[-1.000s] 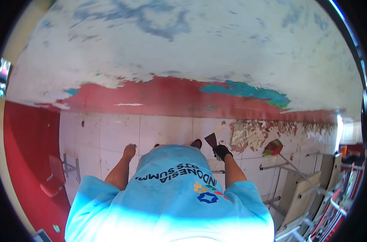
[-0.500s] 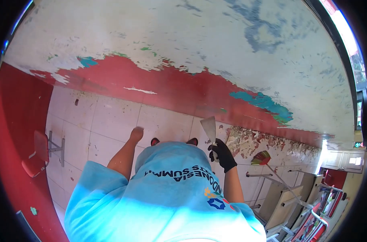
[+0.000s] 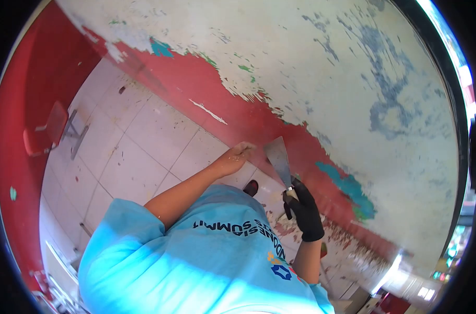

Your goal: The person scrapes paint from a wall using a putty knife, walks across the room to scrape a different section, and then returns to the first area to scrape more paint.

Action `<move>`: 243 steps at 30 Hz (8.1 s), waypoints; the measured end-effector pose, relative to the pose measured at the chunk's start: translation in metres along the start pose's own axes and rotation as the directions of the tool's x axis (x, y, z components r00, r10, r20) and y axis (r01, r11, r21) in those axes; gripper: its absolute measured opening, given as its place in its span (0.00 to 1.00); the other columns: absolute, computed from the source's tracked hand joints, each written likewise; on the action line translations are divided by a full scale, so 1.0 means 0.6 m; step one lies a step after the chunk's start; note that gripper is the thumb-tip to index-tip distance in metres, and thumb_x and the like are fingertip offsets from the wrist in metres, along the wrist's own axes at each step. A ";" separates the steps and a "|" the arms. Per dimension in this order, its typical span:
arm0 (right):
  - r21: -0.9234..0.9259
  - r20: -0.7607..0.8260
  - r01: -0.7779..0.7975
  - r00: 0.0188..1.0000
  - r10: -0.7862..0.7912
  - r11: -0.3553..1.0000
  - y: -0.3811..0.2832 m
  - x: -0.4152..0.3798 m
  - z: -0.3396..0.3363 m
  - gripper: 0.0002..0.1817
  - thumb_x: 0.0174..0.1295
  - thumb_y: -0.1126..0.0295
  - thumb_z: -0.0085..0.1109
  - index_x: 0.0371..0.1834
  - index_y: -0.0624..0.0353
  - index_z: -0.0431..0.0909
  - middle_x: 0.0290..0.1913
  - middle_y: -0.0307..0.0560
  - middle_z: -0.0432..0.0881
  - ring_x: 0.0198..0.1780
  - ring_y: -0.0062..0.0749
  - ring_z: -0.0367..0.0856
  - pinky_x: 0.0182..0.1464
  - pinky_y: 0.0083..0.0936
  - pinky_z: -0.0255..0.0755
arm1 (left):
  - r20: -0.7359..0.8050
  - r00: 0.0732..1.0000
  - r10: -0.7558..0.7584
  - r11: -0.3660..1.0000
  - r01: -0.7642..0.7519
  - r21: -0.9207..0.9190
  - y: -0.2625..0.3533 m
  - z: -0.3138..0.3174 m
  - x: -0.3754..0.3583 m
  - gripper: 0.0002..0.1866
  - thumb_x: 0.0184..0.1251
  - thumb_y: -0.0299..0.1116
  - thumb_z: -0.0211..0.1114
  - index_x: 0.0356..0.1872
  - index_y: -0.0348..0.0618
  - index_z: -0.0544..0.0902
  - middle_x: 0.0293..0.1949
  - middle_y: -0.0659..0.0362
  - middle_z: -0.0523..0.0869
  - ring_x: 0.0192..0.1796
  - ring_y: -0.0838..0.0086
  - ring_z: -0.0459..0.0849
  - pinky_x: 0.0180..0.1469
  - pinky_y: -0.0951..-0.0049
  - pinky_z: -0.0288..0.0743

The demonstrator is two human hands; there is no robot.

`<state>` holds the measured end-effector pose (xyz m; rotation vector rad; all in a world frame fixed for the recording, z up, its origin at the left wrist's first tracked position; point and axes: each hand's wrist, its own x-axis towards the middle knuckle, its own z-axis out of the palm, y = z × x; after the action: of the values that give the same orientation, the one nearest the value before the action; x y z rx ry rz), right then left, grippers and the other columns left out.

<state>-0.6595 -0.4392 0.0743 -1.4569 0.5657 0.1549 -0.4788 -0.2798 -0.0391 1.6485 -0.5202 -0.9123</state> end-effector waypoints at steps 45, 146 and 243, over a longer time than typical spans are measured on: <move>-0.499 -0.430 -0.032 0.877 -0.216 0.866 -0.176 0.132 0.158 0.17 0.58 0.72 0.50 0.51 0.69 0.69 0.30 0.41 0.74 0.26 0.15 0.67 0.26 0.14 0.62 | 0.199 0.979 -0.046 -0.261 0.181 -0.948 0.216 -0.021 0.086 0.24 0.61 0.58 0.52 0.33 0.45 0.76 0.26 0.61 0.79 0.30 0.75 0.79 0.33 0.74 0.73; -0.424 -0.366 -0.034 0.920 -0.137 0.905 -0.122 0.159 0.147 0.17 0.61 0.70 0.49 0.51 0.67 0.70 0.30 0.38 0.72 0.28 0.15 0.66 0.30 0.15 0.63 | 0.005 0.996 -0.094 0.022 0.007 -1.000 0.185 -0.041 0.097 0.25 0.61 0.60 0.49 0.35 0.45 0.74 0.24 0.60 0.77 0.25 0.74 0.77 0.30 0.76 0.72; 0.369 -0.541 0.505 0.799 -0.261 0.780 0.075 0.300 0.248 0.09 0.59 0.66 0.51 0.28 0.62 0.72 0.19 0.35 0.69 0.21 0.15 0.65 0.22 0.15 0.59 | -0.106 0.984 0.146 0.751 -0.180 -0.635 0.109 -0.112 0.133 0.19 0.64 0.48 0.54 0.39 0.40 0.78 0.35 0.59 0.82 0.36 0.76 0.81 0.38 0.74 0.76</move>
<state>-0.4845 -0.3325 -0.0458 -1.0578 0.6090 -0.6634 -0.3695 -0.3161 0.0045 0.9714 -0.2600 -0.7958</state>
